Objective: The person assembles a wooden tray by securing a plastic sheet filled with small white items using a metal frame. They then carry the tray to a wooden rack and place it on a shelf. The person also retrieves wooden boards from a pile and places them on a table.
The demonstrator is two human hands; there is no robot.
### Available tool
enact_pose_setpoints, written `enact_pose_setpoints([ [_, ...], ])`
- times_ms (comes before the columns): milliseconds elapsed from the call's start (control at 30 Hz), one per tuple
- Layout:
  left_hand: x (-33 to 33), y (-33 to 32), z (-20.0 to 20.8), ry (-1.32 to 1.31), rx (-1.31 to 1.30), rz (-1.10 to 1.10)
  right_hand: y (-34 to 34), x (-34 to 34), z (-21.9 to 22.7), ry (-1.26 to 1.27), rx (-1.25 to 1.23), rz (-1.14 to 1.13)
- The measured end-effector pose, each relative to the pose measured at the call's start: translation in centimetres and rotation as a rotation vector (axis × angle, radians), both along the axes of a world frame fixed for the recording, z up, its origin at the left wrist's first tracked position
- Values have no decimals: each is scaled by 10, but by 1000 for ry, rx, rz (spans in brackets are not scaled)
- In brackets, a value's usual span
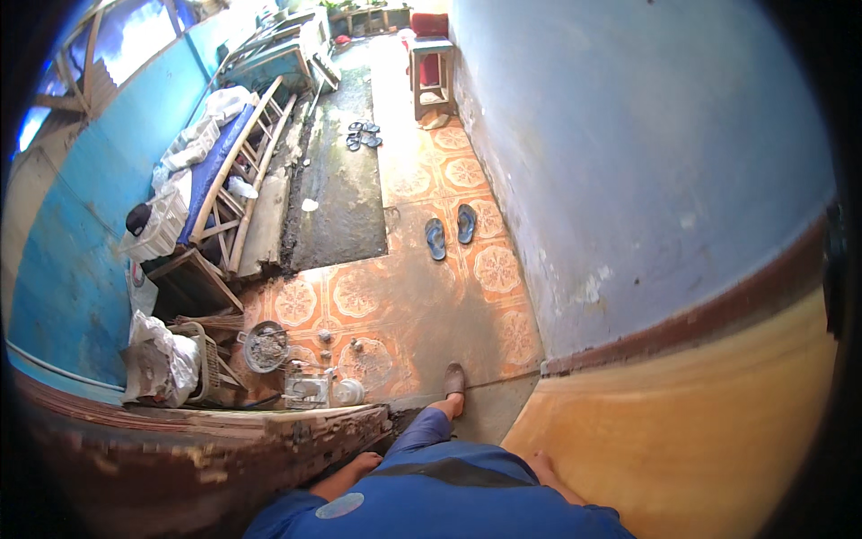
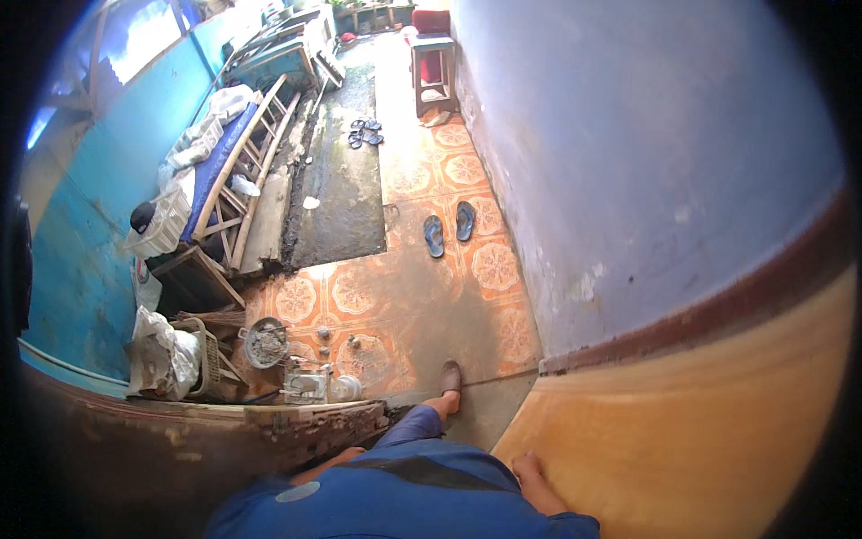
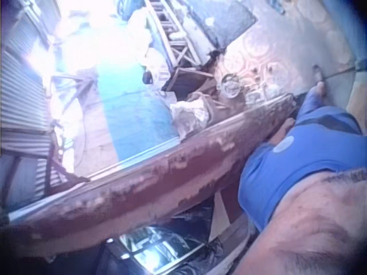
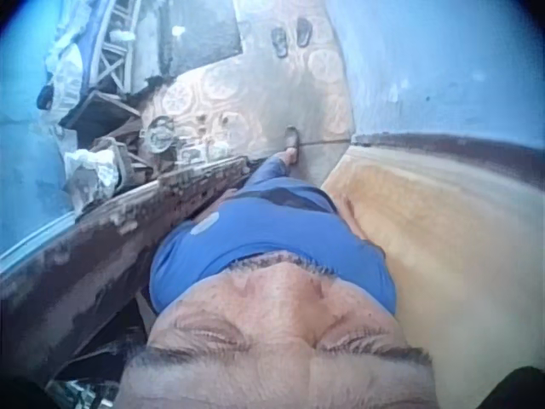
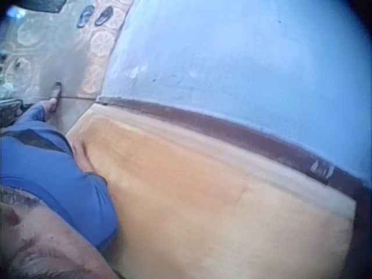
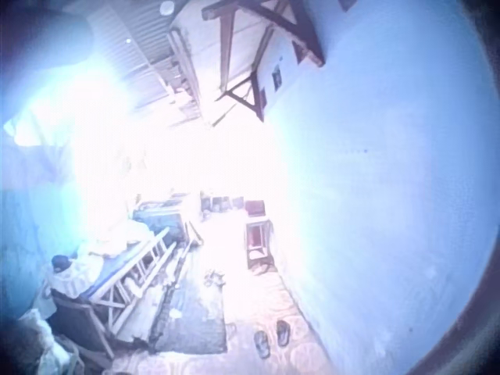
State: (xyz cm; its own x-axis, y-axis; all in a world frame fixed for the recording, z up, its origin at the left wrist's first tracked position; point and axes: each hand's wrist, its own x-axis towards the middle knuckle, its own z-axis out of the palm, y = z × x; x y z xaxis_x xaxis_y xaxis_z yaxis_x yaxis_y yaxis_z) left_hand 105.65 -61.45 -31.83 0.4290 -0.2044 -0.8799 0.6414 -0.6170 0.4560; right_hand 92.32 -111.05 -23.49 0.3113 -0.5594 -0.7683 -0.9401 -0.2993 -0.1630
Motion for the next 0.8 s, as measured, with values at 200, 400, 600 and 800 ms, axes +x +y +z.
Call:
enact_pose_setpoints([
  [200, 50, -112, 12, -9, 109, 120, -124, 110, -18, -55, 42, 169],
  [400, 97, -136, 29, -49, 185, 118, -189, 308, -25, -395, 174, -212],
  [600, 180, -160, 29, -41, 80, 461, -248, 402, -77, -502, 125, -56],
  [800, 314, -231, 79, 18, 128, 732, -300, 461, -55, 68, 291, -324],
])
